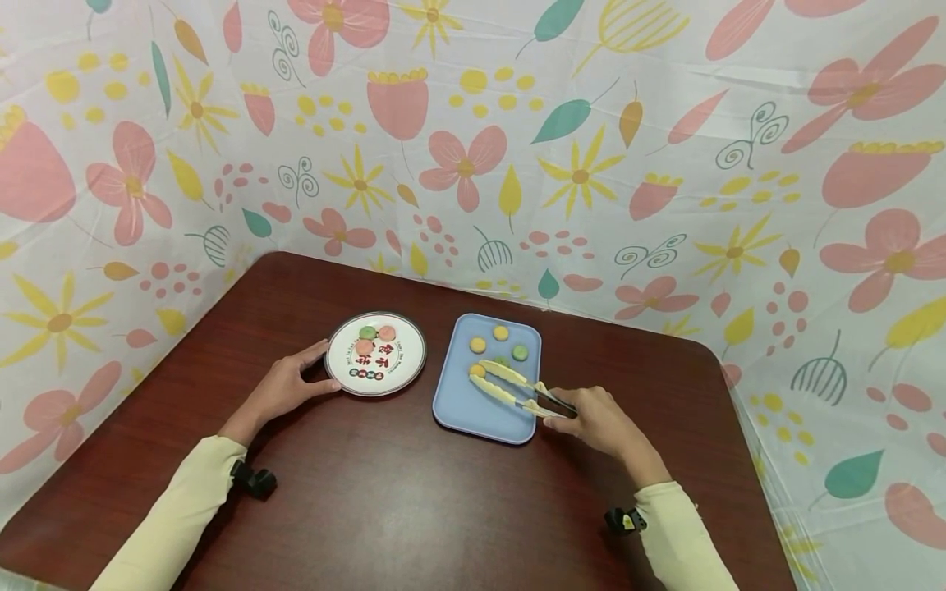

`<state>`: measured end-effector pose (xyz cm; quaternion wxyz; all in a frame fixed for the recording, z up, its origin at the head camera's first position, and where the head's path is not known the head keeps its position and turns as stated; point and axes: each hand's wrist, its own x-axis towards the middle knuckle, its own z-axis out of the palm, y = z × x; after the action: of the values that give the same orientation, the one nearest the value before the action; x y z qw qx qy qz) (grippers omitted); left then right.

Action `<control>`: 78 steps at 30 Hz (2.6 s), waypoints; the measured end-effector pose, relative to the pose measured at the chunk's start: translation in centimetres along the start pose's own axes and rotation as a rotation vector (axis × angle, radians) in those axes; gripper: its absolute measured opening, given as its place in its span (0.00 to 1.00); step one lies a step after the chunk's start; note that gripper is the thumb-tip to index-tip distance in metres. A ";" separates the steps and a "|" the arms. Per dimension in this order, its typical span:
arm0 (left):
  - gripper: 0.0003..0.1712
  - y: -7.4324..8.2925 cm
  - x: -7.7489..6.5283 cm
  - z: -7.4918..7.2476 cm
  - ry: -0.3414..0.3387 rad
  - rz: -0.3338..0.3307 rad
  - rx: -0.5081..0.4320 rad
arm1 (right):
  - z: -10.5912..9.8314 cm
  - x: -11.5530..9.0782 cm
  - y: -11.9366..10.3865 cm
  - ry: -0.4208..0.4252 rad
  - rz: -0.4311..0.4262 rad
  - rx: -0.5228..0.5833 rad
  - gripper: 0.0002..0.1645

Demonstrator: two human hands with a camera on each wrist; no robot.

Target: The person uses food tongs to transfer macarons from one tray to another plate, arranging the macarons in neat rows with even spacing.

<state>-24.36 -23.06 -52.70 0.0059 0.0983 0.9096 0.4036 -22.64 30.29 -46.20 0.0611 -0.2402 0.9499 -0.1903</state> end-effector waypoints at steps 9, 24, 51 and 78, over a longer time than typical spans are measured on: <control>0.56 0.1 0.0 0.0 -0.003 0.007 -0.005 | 0.4 -0.1 0.3 0.021 -0.012 -0.001 0.32; 0.57 0.0 0.0 0.1 -0.001 0.003 -0.006 | 0.6 -0.5 0.1 0.041 -0.009 0.024 0.28; 0.57 -0.1 0.1 0.1 -0.007 -0.007 -0.008 | -4.7 6.2 -4.9 0.005 -0.119 0.036 0.33; 0.57 -0.2 0.1 0.0 -0.004 -0.013 -0.012 | 0.1 13.3 -7.9 -0.079 -0.264 -0.009 0.31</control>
<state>-24.51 -23.19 -52.82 0.0111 0.0933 0.9077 0.4089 -30.87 17.45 -43.53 0.0718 -0.3705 0.9078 -0.1828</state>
